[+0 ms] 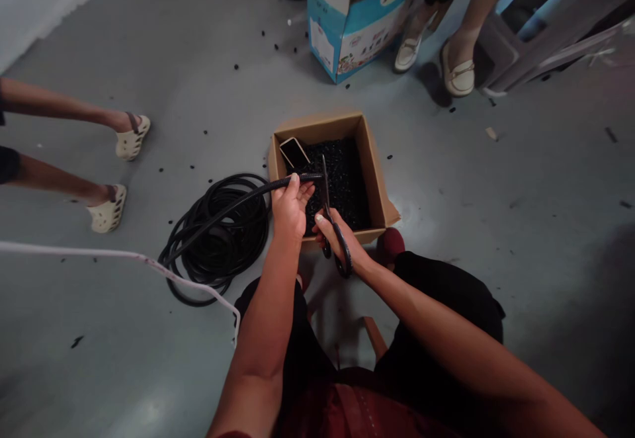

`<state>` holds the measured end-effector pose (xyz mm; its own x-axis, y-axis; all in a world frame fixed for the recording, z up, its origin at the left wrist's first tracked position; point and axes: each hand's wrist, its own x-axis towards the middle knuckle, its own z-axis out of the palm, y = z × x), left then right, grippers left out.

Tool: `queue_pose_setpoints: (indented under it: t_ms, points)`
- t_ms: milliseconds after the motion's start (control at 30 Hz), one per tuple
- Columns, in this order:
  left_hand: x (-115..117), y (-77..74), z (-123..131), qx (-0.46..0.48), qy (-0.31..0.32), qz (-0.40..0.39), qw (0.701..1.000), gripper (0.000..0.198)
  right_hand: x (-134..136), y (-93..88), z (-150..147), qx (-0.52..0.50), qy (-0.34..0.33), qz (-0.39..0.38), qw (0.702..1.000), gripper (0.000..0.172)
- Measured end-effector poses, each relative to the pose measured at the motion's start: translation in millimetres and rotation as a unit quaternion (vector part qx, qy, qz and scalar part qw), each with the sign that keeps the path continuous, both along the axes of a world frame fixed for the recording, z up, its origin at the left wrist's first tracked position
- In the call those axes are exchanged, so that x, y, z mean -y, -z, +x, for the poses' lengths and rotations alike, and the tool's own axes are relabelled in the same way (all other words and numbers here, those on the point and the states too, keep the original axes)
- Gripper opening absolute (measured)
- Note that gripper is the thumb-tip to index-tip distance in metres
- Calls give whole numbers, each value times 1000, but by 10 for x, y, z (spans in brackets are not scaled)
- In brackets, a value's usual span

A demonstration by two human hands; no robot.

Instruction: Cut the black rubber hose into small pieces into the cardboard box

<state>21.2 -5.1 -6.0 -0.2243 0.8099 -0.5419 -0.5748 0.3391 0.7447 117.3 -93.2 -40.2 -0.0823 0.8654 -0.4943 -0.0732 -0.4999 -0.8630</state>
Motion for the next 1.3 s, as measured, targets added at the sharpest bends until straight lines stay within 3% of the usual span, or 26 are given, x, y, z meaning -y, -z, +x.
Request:
queue_pose_setpoints:
  t_ms: [1300]
  points:
    - [33, 14, 74, -20, -14, 25, 999, 25, -70, -59, 12, -34, -3, -4, 999, 52]
